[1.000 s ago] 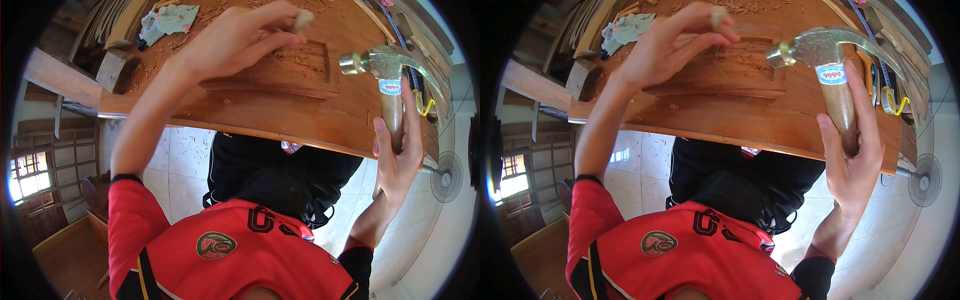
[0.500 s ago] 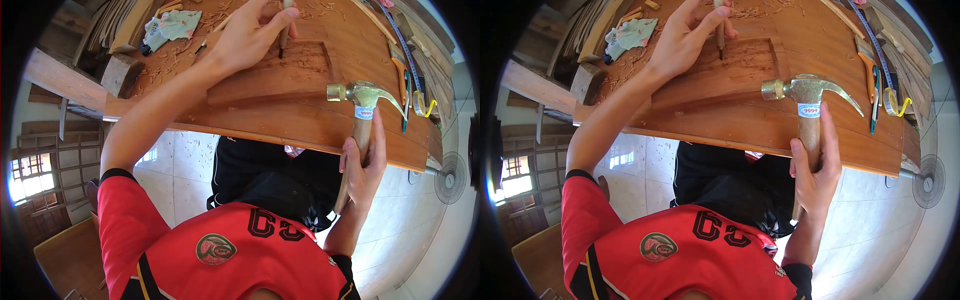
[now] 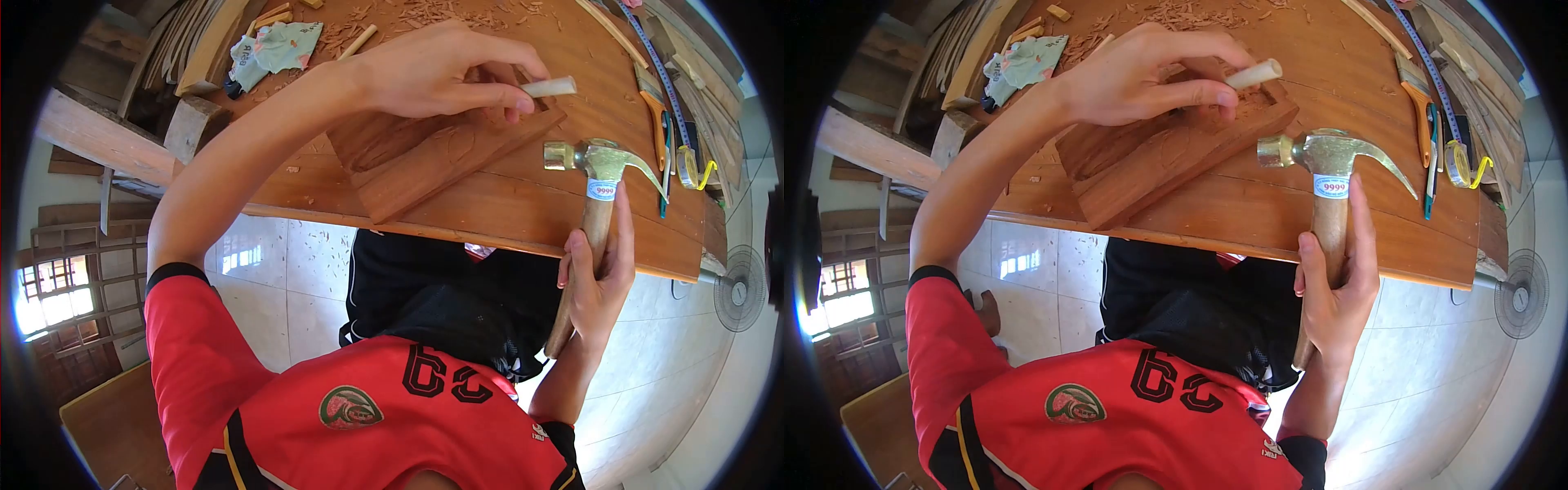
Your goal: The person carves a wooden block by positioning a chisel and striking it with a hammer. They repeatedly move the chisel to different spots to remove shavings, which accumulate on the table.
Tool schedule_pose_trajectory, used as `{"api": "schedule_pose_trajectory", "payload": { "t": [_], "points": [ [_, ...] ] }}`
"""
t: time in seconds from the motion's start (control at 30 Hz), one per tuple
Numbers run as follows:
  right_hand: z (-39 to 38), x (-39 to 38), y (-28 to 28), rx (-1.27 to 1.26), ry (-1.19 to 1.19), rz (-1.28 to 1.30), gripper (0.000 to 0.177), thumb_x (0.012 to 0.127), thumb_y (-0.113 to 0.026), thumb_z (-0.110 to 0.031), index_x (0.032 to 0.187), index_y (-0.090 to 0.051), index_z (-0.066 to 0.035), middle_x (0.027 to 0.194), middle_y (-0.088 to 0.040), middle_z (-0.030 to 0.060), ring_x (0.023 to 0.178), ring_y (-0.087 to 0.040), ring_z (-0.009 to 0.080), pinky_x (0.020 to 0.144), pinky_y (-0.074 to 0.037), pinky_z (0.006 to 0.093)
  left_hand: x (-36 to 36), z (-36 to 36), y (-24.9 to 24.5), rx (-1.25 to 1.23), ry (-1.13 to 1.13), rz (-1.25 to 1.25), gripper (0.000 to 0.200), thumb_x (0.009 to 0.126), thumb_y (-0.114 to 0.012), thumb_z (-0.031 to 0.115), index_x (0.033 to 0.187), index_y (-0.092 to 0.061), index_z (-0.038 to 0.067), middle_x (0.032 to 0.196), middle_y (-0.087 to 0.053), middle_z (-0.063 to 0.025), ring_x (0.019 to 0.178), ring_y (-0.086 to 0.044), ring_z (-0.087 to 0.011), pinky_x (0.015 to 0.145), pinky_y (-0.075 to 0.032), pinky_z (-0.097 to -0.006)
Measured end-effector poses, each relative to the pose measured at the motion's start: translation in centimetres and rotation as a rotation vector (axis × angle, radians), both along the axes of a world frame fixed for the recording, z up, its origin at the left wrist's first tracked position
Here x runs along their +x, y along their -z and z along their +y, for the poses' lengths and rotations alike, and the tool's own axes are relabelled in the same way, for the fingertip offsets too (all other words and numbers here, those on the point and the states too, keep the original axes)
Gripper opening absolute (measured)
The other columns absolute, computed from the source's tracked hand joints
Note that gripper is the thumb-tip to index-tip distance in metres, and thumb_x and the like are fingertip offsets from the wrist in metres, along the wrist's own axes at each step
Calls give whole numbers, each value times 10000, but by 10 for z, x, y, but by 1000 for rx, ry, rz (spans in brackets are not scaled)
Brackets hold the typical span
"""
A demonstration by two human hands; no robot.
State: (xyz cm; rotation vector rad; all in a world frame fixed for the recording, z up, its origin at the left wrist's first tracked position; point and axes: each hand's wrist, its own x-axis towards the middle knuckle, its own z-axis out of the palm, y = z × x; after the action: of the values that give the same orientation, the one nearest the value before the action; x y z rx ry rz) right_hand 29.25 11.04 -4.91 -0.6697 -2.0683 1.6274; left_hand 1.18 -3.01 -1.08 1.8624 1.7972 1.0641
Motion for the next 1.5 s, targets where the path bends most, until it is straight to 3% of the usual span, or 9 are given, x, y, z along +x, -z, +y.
{"api": "schedule_pose_trajectory", "payload": {
  "t": [0.3, 0.47, 0.63, 0.73, 0.83, 1.0, 1.13, 1.5],
  "points": [
    [-4, 4, -4, 14, 75, 48, 694, 948, -585, 97, 1594, -368, -35, 1321, -628, 127, 587, -515, 43, 464, -428, 199, -5, 14, 3, -134, 111, -182, 323, 1029, -666, 206, 1310, -685, 46, 920, -736, -24, 824, -652, -98, 709, -537, -267],
    [-3, 6, -9, 29, 72, 32, 690, 952, -584, 91, 1594, -364, -31, 1317, -629, 127, 598, -518, 44, 466, -430, 199, -5, 15, 3, -180, 88, -241, 325, 1014, -685, 207, 1293, -718, 44, 954, -762, -27, 800, -633, -84, 700, -532, -258],
    [-5, 2, -16, 66, 107, 49, 686, 964, -574, 79, 1600, -340, -22, 1262, -648, 134, 599, -518, 46, 468, -428, 199, -3, 14, 7, -183, 101, -319, 291, 975, -726, 196, 1219, -761, 43, 1033, -780, -33, 782, -620, -87, 724, -530, -267],
    [-5, 1, -22, 55, 121, 57, 692, 973, -571, 69, 1609, -313, -21, 1246, -650, 146, 597, -513, 45, 469, -423, 196, -4, 17, 21, -14, 98, -225, 277, 954, -744, 191, 1191, -777, 51, 1047, -779, -40, 830, -618, -116, 798, -517, -283],
    [-8, -5, -26, 78, 148, 92, 697, 981, -571, 60, 1615, -295, -24, 1206, -655, 151, 594, -509, 42, 468, -416, 193, -7, 18, 21, -10, 103, -196, 255, 949, -751, 198, 1163, -792, 66, 1031, -772, -50, 888, -607, -149, 845, -488, -294],
    [-6, -5, -26, 75, 130, 127, 682, 998, -569, 37, 1618, -294, -31, 967, -661, 95, 582, -507, 41, 461, -407, 192, -4, 18, 18, -39, 81, -220, 262, 939, -766, 221, 1162, -798, 87, 928, -731, -42, 860, -575, -159, 798, -460, -296],
    [-4, -5, -28, 101, 162, 110, 680, 1005, -577, 17, 1620, -293, -37, 872, -639, 68, 565, -502, 44, 463, -411, 196, -4, 18, 15, -78, 74, -204, 290, 934, -779, 261, 1167, -797, 90, 885, -700, -40, 853, -565, -158, 787, -454, -302],
    [-15, -6, -22, 74, 190, 80, 664, 1004, -570, 8, 1617, -323, -57, 766, -604, 30, 519, -484, 50, 449, -393, 197, -7, 25, 23, -15, 128, -40, 345, 943, -767, 300, 1147, -778, 22, 953, -675, -47, 962, -584, -194, 867, -453, -328]
  ]
}}
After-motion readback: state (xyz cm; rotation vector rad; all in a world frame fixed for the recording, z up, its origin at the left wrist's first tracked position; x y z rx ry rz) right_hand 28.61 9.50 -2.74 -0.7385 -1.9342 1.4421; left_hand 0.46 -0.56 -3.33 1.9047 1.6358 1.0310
